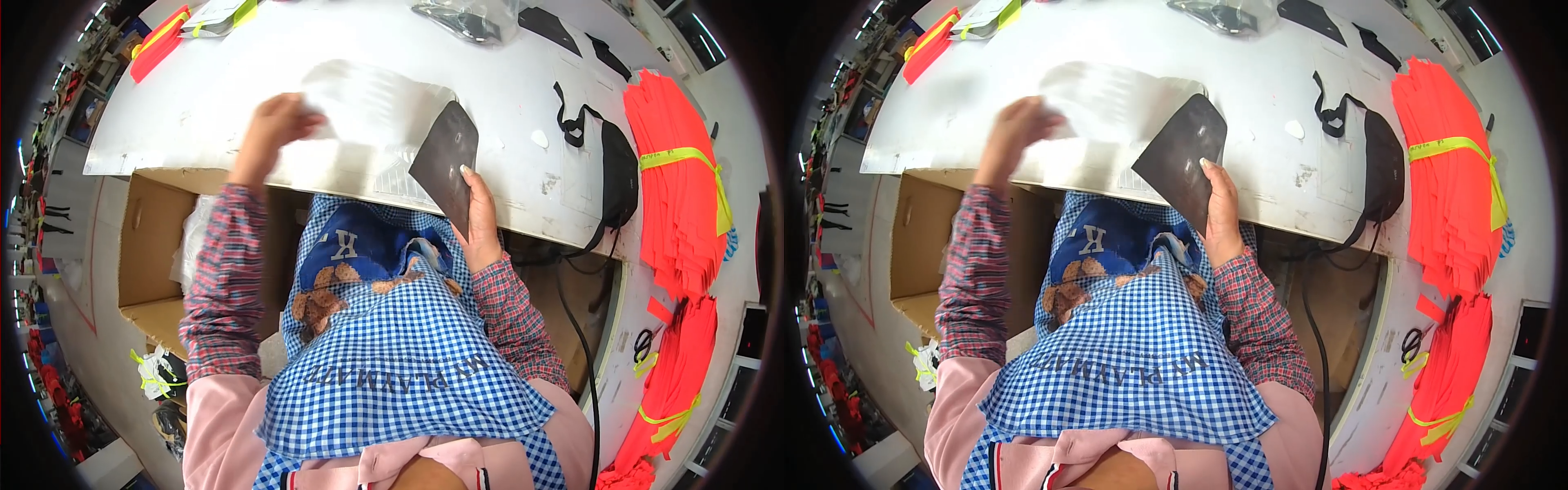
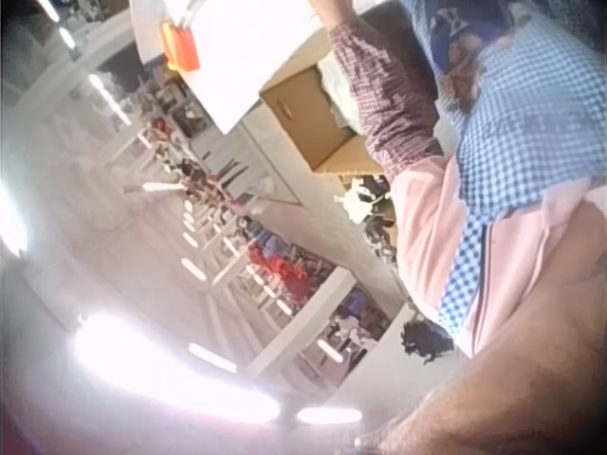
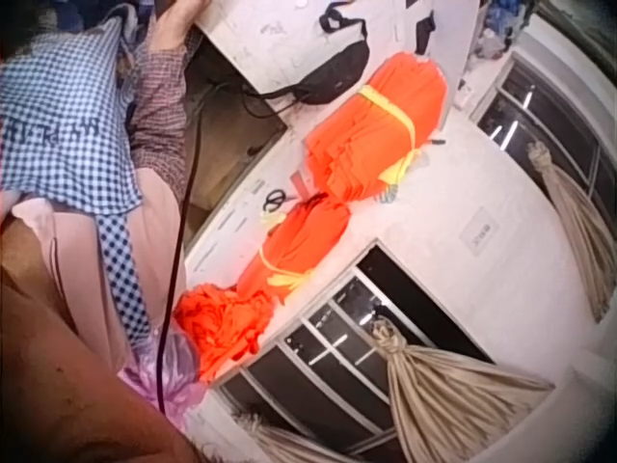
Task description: Assembling product components by applying small white stickers and protective film to black parts at a factory workbench.
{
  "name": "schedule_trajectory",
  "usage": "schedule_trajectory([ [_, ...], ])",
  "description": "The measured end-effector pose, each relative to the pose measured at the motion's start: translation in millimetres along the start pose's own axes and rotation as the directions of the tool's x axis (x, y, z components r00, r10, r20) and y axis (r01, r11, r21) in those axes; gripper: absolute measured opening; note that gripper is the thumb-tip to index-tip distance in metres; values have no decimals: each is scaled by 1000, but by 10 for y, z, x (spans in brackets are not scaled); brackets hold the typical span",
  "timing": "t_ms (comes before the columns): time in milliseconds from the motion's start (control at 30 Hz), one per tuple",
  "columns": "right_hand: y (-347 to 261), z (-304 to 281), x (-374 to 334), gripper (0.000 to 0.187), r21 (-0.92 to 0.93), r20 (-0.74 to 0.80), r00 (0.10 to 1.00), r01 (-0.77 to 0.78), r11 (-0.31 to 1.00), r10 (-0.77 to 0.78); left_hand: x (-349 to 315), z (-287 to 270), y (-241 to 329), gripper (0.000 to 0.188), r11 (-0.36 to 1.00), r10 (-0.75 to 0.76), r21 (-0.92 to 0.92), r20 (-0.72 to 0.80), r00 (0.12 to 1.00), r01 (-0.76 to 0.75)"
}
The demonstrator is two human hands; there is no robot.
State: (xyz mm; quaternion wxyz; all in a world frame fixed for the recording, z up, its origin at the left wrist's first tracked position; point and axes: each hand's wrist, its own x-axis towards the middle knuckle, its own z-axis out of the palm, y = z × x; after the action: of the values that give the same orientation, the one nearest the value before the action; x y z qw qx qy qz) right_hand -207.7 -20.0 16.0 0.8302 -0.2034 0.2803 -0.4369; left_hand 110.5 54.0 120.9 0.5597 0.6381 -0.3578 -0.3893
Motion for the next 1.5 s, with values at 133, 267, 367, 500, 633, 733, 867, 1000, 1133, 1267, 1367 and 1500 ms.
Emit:
schedule_trajectory([
  [133, 14, -38, 12, 26, -31, -12, 1000, 17, 999, -17, -481, -1077, 226, 35, 982, 176, -10, -306, 935, -188],
  [267, 47, -41, 35, 27, -62, -8, 1000, -9, 998, 8, -1105, -2195, 54, 31, 943, 332, 261, -742, 582, -206],
  [367, 49, -17, 39, 27, -100, -25, 999, -32, 995, 30, -1653, -2838, -310, 30, 732, 626, 678, -710, 322, 73],
  [500, -58, 245, -140, 28, -142, -112, 991, -86, 986, 71, -1821, -2512, -822, 30, 450, 675, 809, -585, 449, 378],
  [633, -72, 233, -141, 33, -197, -95, 994, -68, 978, 50, -1822, -2465, -1873, 22, 490, 387, 771, -610, 692, 406],
  [733, -42, 141, -54, 35, -183, -64, 997, -58, 981, 47, -1866, -2191, -2391, 22, 527, 164, 722, -605, 779, 449],
  [867, -17, 215, -70, 35, -188, -59, 997, -58, 980, 48, -1959, -2172, -2700, 22, 416, -111, 760, -503, 857, 500],
  [1000, 13, 221, -35, 38, -223, -70, 996, -65, 973, 51, -1891, -2287, -2518, 25, 56, -374, 896, -391, 841, 442],
  [1133, -47, 139, -92, 36, -209, -106, 993, -81, 975, 59, -1368, -1855, -1074, 32, 128, 16, 903, -415, 910, 410],
  [1267, -25, 184, -38, 33, -183, -92, 993, -89, 979, 73, -1302, -1045, -8, 26, 539, 416, 839, -341, 843, 74],
  [1367, -53, 175, -14, 28, -285, -78, 996, 27, 958, -52, -1259, -405, 13, 29, 725, 433, 655, -193, 880, -213],
  [1500, -142, 282, 49, 19, -504, -17, 969, 205, 839, -246, -1114, 328, -152, 35, 885, 215, 428, -33, 976, -180],
])
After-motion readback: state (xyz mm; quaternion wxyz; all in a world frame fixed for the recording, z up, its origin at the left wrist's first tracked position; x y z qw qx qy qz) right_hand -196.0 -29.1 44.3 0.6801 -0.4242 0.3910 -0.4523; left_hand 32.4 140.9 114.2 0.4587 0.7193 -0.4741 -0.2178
